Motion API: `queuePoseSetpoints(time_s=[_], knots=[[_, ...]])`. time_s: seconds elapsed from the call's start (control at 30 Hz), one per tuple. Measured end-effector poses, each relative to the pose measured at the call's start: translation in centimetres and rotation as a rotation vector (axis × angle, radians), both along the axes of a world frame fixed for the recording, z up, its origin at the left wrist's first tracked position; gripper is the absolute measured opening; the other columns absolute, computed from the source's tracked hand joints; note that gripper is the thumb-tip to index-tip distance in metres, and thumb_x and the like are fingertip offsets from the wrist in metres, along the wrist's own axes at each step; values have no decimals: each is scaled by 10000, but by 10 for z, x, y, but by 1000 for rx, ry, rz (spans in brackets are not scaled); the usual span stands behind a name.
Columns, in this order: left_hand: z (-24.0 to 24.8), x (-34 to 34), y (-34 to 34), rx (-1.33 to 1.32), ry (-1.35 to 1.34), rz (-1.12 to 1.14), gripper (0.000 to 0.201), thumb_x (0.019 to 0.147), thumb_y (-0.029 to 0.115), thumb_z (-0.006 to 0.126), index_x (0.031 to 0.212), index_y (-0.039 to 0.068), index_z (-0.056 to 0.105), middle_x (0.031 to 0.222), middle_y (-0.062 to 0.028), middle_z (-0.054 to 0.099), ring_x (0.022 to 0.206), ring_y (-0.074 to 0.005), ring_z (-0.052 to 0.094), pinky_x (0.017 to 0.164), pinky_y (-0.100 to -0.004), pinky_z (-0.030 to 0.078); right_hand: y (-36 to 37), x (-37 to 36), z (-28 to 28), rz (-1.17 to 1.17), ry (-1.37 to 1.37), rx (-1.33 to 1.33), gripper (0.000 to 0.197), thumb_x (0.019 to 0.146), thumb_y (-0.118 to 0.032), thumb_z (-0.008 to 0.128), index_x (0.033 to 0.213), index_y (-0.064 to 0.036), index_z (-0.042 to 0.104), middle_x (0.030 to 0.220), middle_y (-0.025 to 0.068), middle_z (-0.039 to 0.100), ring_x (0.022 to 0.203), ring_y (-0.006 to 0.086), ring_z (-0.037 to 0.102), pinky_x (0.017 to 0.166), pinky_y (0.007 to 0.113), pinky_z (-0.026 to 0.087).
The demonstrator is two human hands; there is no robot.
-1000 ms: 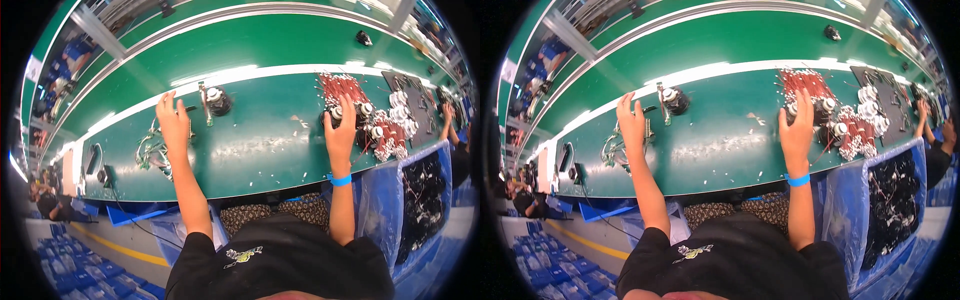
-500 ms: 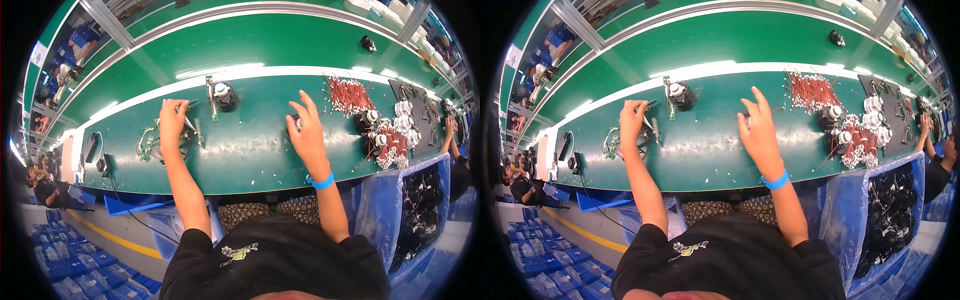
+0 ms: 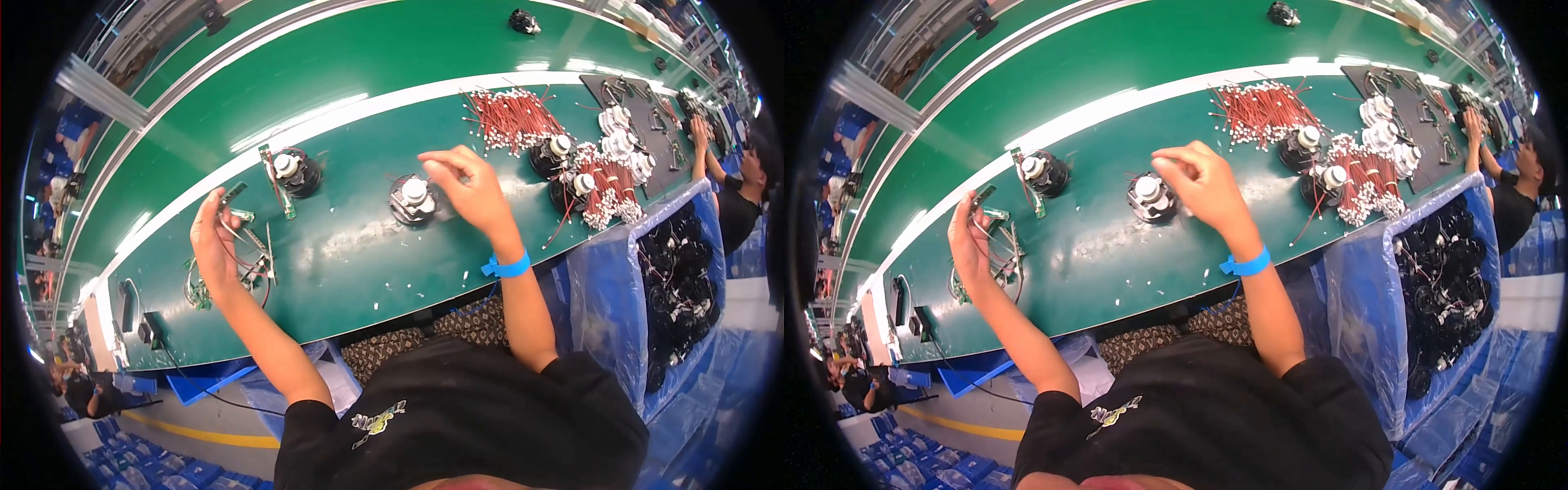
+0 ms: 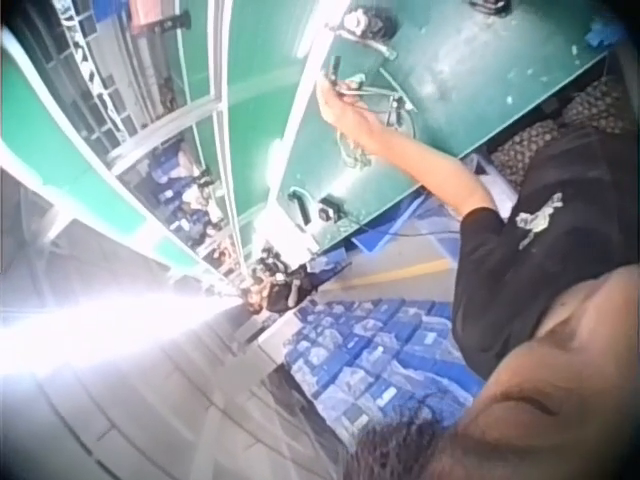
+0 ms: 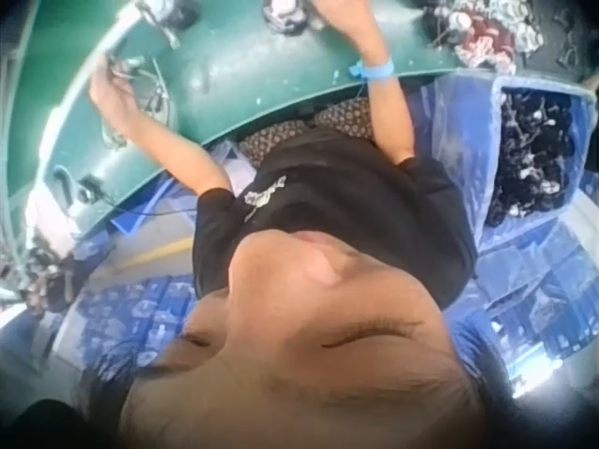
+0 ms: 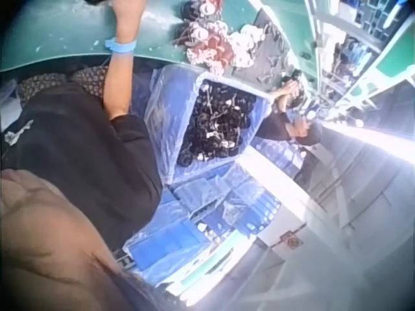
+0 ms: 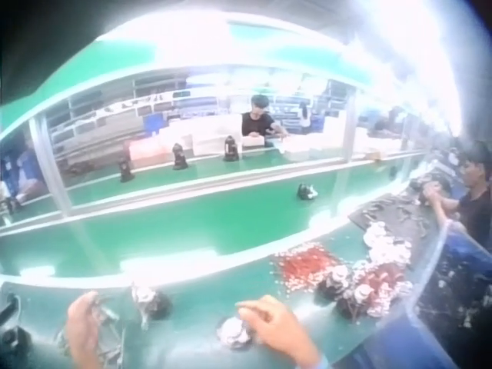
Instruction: The person assembles small electronic components, wires, circuit boards, and plastic housings by hand on a factory production line.
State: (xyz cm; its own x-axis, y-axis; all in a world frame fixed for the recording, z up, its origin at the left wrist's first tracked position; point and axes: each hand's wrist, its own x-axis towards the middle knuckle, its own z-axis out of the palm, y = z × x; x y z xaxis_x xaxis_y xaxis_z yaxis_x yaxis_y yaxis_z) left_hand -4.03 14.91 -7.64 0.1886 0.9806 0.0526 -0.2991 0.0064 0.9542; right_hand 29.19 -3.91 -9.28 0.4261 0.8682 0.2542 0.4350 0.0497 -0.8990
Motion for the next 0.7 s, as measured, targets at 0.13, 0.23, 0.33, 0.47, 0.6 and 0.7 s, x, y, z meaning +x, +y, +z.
queuePoseSetpoints(time_s=[0.13, 0.23, 0.33, 0.47, 0.6, 0.7], knots=[[-1, 32, -15, 24, 192, -223, 230, 926, 168, 581, 1028, -32, 633, 1010, -50, 597, 650, -84, 494, 584, -258, 464, 15, -17, 17, 11, -403, 152, 257, 796, -288, 718, 858, -41, 686, 871, 78, 612, 850, 241, 588, 744, 346, 470], [7, 51, -36, 62, 332, -334, 211, 924, 156, 575, 996, -20, 666, 1137, -77, 615, 629, -59, 488, 546, -226, 471, 24, -35, 26, 77, -632, -25, 160, 740, -202, 706, 745, -59, 635, 850, 99, 613, 877, 300, 577, 834, 394, 432], [12, 67, -51, 94, 454, -403, 215, 916, 158, 587, 1041, 7, 674, 988, -53, 683, 605, -60, 518, 532, -216, 465, 34, -41, 18, 19, -644, 5, 126, 744, -172, 683, 760, -55, 637, 782, 94, 604, 850, 294, 573, 854, 397, 419], [1, 75, -51, 126, 435, -515, 231, 902, 171, 613, 1041, -7, 663, 972, -77, 688, 682, -100, 586, 635, -241, 496, 29, -39, 26, 34, 69, -130, 117, 828, -116, 645, 810, -9, 600, 828, 63, 657, 793, 162, 650, 705, 285, 487], [-3, 77, -48, 63, 389, -651, 351, 914, 165, 574, 1220, -6, 547, 1139, -109, 634, 898, -163, 606, 831, -299, 489, 27, -24, 28, 284, 586, -14, 186, 876, -103, 616, 1008, 10, 550, 836, 77, 645, 783, 129, 638, 706, 243, 494], [-1, 74, -47, 23, 322, -754, 441, 931, 162, 526, 1334, 1, 446, 1282, -134, 551, 1061, -205, 578, 941, -323, 452, 32, -23, 36, 250, 581, 92, 186, 909, -130, 595, 1014, 23, 591, 835, 74, 650, 779, 131, 632, 737, 256, 496]])
